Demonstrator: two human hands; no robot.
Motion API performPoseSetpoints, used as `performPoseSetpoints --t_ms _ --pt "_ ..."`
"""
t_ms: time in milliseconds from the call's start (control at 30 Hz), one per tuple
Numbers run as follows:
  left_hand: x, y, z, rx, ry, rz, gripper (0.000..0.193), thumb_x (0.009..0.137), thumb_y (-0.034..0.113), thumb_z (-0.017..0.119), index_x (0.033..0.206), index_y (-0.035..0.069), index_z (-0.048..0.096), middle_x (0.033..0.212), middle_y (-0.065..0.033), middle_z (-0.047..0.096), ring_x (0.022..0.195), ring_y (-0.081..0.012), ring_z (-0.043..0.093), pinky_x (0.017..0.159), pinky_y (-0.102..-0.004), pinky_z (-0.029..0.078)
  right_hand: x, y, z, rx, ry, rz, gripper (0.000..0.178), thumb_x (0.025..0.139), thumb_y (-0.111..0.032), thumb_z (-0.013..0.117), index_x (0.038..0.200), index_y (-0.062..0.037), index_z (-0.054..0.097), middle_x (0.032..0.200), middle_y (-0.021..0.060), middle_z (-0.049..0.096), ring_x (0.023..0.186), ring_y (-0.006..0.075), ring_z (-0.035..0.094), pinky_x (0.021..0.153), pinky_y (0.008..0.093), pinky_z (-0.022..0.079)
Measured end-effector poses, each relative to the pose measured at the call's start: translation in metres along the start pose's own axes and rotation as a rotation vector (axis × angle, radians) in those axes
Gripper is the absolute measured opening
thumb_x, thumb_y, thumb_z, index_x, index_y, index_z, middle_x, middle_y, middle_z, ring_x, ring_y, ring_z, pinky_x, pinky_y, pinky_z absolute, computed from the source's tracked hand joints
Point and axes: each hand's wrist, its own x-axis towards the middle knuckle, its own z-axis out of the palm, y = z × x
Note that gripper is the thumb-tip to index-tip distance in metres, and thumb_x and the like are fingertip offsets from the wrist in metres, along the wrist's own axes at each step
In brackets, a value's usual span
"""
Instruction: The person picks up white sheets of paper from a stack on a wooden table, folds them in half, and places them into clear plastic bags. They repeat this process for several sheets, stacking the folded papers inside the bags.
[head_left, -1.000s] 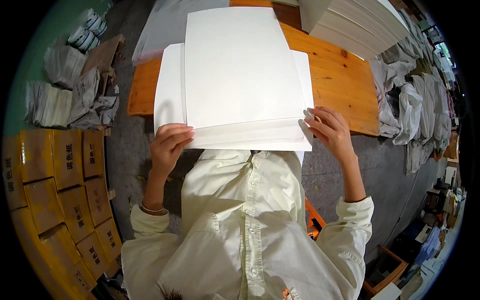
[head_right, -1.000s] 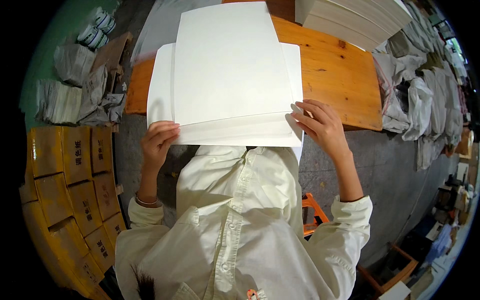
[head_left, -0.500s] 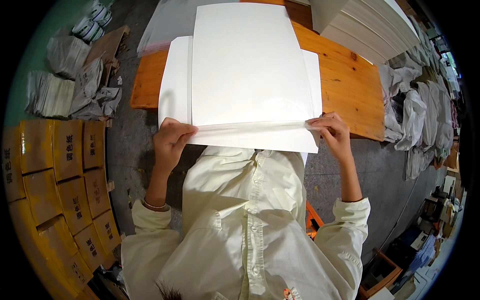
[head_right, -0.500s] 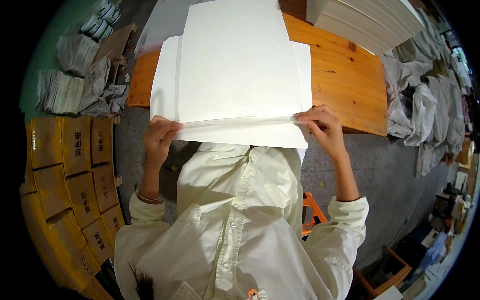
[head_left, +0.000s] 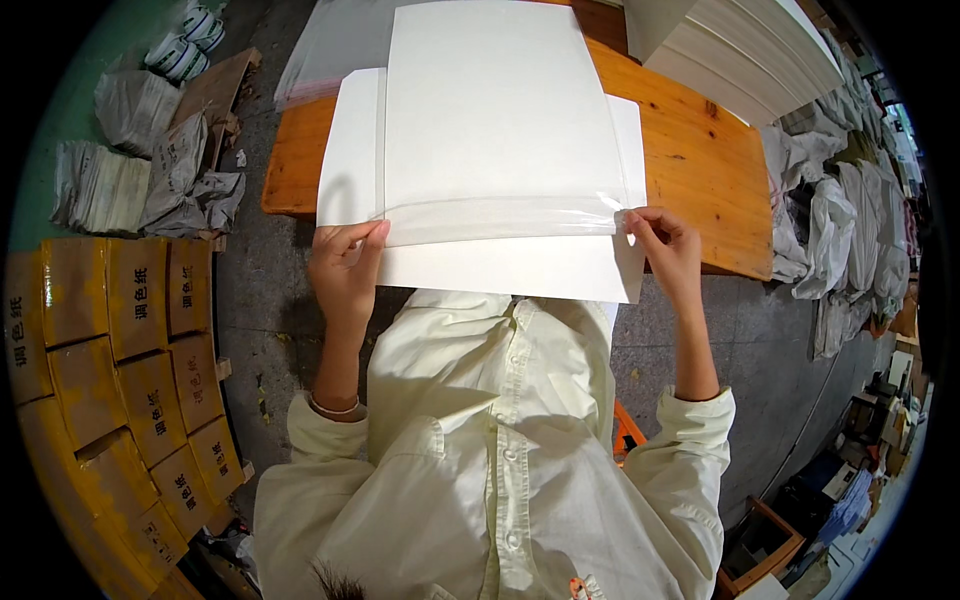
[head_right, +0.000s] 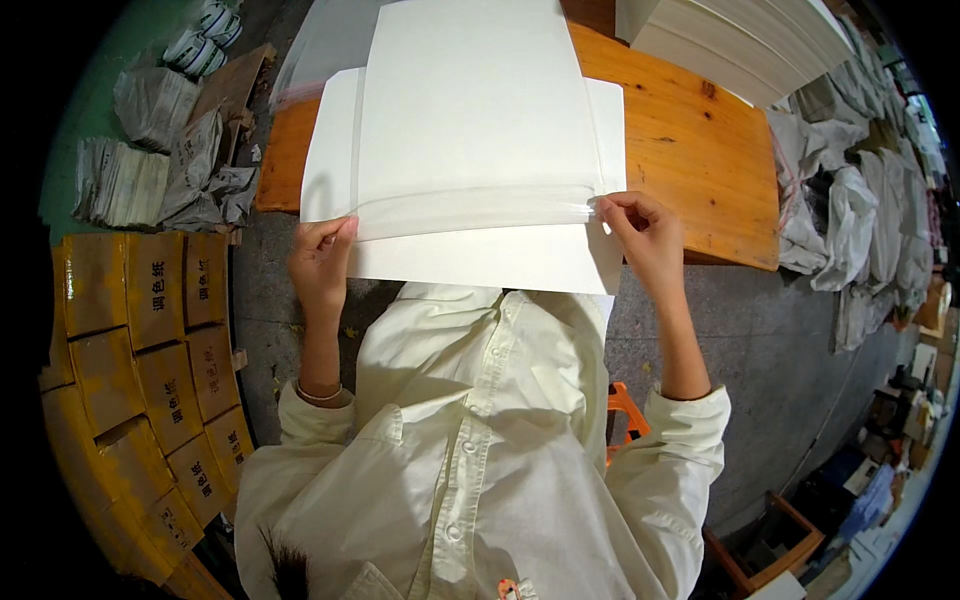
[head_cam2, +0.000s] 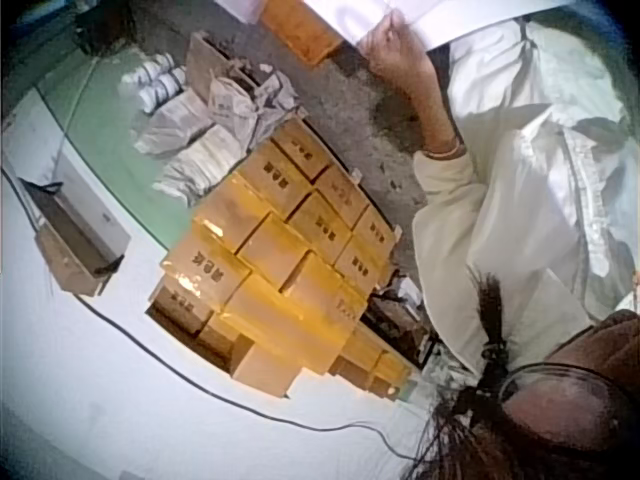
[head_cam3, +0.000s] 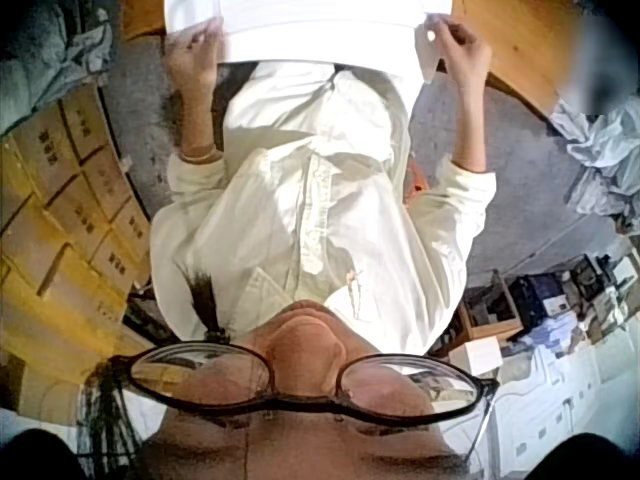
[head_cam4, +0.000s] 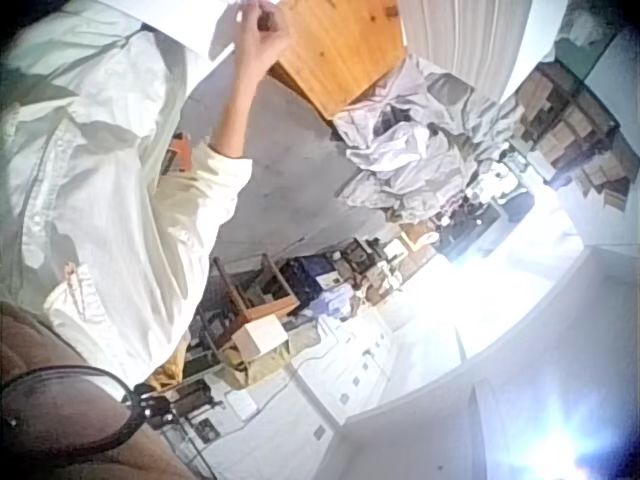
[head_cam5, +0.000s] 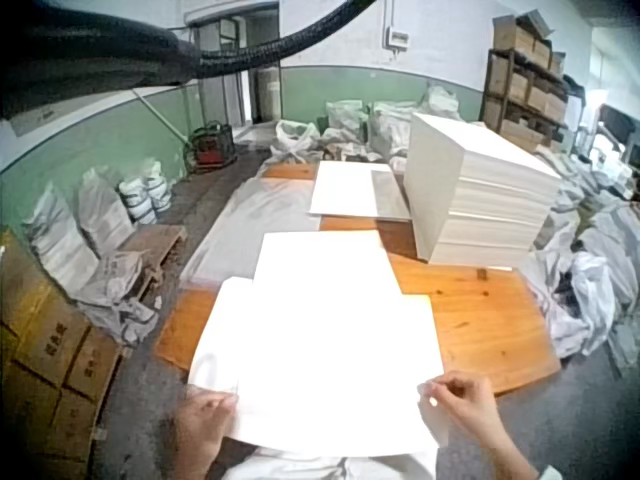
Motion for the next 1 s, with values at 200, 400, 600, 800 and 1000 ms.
performPoseSetpoints --t_ms 200,400,600,800,1000 --pt "0.001 0.004 0.009 0.095 0.083 -0.081 0.009 0.074 0.012 0.073 0.08 0.007 0.07 0.074 -0.0025 0.064 0.069 -0.0144 0.052 0.064 -0.026 0.044 -0.002 -0.008 0.016 -0.131 0.213 -0.039 0.013 0.079 -0.013 0.071 0.082 -0.0003 0.069 0.067 0.0005 0.061 0.06 0.0052 0.05 0.055 0.0195 0.04" --pt "0.007 -0.002 0.015 0.248 0.098 -0.015 0.011 0.076 0.018 0.072 0.078 0.007 0.071 0.077 -0.0021 0.064 0.07 -0.0129 0.054 0.064 -0.0252 0.045 0.002 -0.012 0.027 -0.241 0.303 -0.079 0.014 0.077 -0.014 0.072 0.081 -0.0006 0.069 0.069 0.0032 0.062 0.059 0.0076 0.05 0.054 0.0217 0.041" --pt "0.008 0.0 0.019 0.284 0.106 -0.065 0.009 0.075 0.017 0.071 0.078 0.008 0.071 0.076 -0.0021 0.065 0.074 -0.0145 0.055 0.062 -0.0269 0.046 0.003 -0.015 0.03 -0.245 0.325 -0.104 0.016 0.076 -0.014 0.073 0.082 -0.0009 0.067 0.068 0.0048 0.062 0.058 0.0086 0.051 0.054 0.0228 0.042" --pt "0.013 0.019 0.02 0.579 0.073 -0.012 0.015 0.075 0.014 0.069 0.087 0.005 0.068 0.085 -0.0031 0.064 0.079 -0.0199 0.056 0.072 -0.0304 0.045 0.008 -0.018 0.032 -0.392 0.405 -0.205 0.02 0.072 -0.01 0.074 0.086 -0.0035 0.061 0.074 0.0067 0.058 0.064 0.016 0.052 0.059 0.0274 0.043" --pt "0.029 0.022 0.011 0.545 -0.29 0.612 0.02 0.073 0.004 0.063 0.092 0.004 0.065 0.091 -0.0069 0.062 0.09 -0.024 0.058 0.08 -0.0337 0.045 0.007 -0.024 0.039 -0.596 0.254 -0.63 0.014 0.069 0.002 0.066 0.081 -0.0047 0.064 0.084 0.0081 0.058 0.076 0.0259 0.056 0.066 0.0348 0.045"
